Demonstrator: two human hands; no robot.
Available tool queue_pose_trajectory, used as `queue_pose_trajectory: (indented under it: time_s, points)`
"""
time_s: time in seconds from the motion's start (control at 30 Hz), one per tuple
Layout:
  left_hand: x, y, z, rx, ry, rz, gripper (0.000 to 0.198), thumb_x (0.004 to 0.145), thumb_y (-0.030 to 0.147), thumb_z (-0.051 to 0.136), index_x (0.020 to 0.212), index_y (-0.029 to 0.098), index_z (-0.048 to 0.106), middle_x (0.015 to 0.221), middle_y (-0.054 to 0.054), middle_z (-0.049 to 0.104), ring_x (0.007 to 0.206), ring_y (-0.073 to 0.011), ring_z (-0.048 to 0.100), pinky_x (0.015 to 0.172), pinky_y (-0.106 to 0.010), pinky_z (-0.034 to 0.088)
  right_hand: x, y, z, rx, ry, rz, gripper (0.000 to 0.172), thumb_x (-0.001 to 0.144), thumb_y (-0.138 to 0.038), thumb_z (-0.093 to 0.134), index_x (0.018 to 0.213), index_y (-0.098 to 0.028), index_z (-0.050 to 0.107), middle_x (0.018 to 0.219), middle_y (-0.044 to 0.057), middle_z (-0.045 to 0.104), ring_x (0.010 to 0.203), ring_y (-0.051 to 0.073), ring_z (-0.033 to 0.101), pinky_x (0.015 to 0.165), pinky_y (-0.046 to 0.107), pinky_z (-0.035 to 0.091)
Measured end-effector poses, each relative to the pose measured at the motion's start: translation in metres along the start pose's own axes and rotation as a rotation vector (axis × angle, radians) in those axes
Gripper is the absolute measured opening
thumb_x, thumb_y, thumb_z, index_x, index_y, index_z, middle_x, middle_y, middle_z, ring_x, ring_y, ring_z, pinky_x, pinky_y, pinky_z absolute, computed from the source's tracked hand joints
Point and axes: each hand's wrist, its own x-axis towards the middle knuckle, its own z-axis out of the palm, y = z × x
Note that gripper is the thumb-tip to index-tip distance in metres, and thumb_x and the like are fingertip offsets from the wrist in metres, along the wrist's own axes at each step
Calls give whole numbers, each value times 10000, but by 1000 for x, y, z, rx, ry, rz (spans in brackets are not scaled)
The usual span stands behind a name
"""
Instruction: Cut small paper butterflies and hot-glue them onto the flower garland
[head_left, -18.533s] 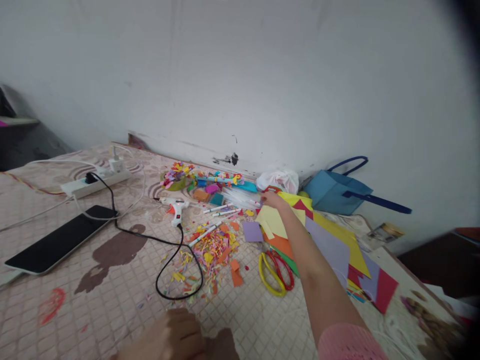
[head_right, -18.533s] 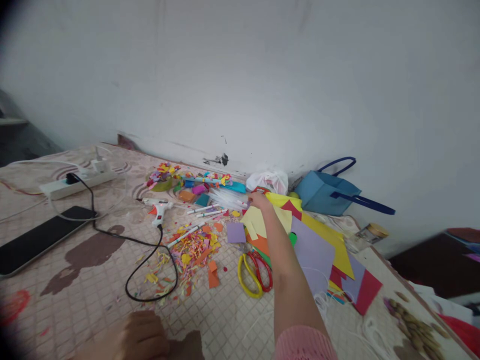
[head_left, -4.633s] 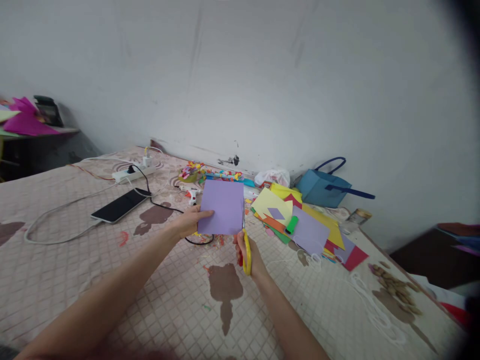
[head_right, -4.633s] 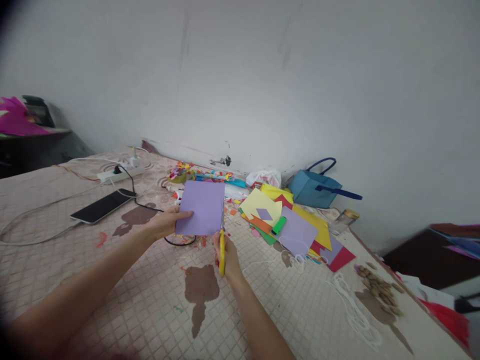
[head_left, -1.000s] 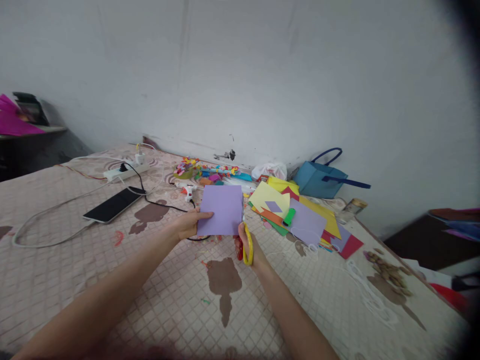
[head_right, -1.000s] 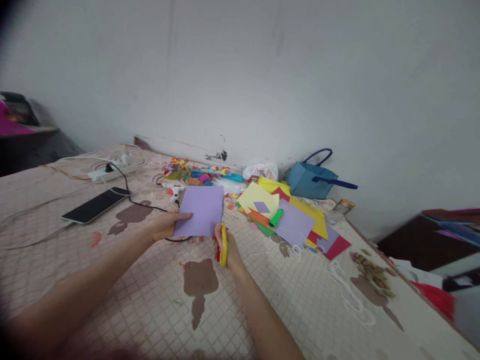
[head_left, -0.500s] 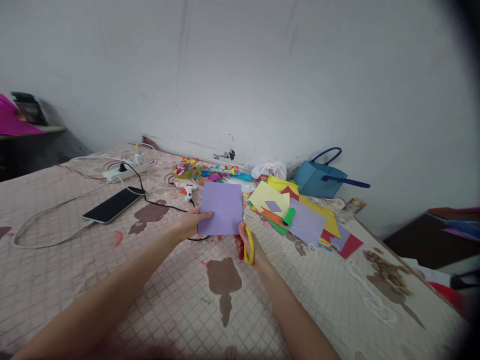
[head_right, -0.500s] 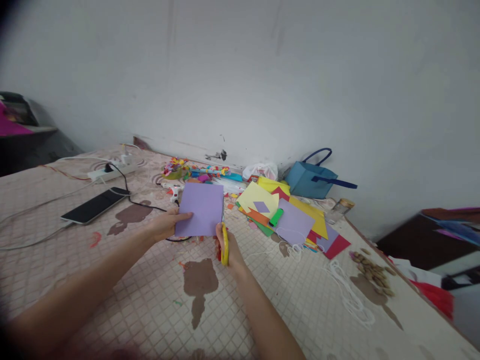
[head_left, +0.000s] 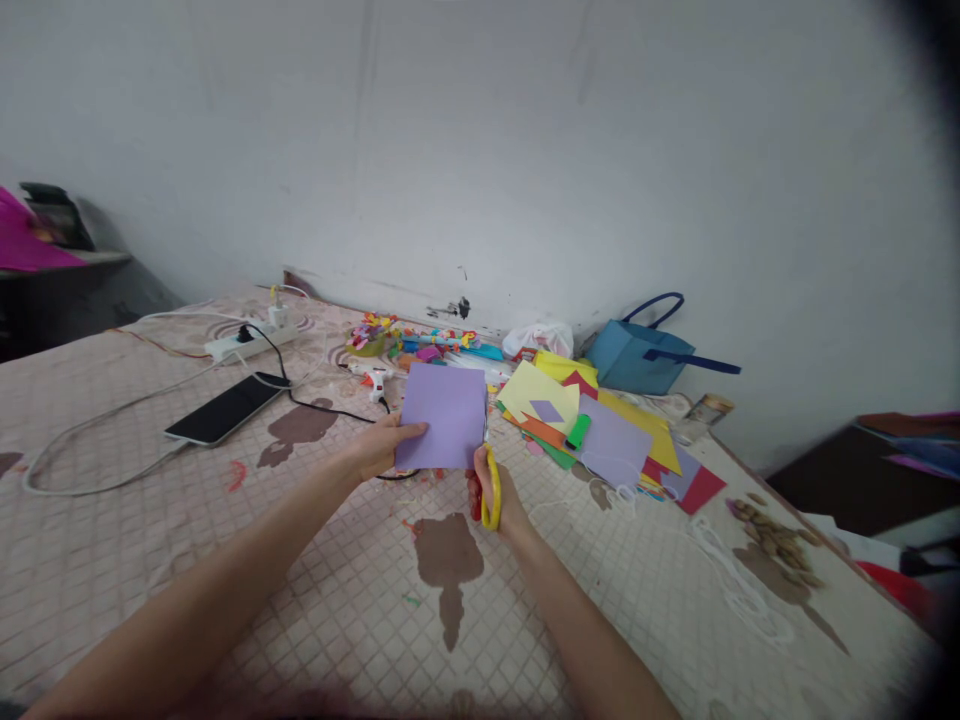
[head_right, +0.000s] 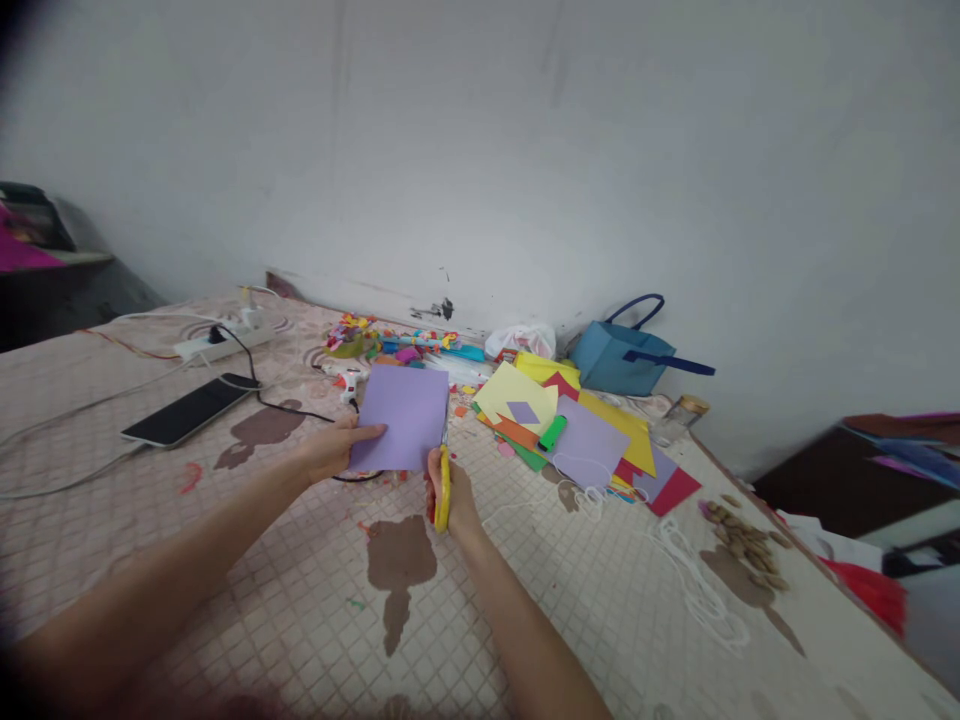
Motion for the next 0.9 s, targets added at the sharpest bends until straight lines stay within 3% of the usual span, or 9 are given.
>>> queue_pose_trajectory:
  time_s: [0.3, 0.57, 0.9]
  points:
    - [2, 3, -3, 4, 1, -13, 223, 685, 126, 725, 874, 118, 607, 789, -70, 709, 607, -150, 649, 641, -256, 539, 3, 4, -1, -18, 14, 21, 606, 648, -793, 471, 571, -192, 474, 346, -78, 371, 229, 65, 354, 227, 184, 289]
    - [-4, 6, -2, 30, -42, -13, 263, 694, 149, 721, 924, 92, 605, 841, -108, 717, 657, -184, 673, 627, -270, 542, 0, -6, -5, -41, -39, 2, 642, 636, -825, 426, 544, -190, 447, 368, -75, 367, 260, 60, 376, 266, 180, 304]
    - [0, 5, -6, 25, -37, -38, 302, 658, 155, 753, 917, 111, 606, 822, -90, 718, 656, -188, 674, 647, -283, 541, 10, 4, -13, -66, -107, 30, 619, 715, -775, 397, 461, -210, 386, 344, -52, 373, 258, 72, 380, 285, 204, 286]
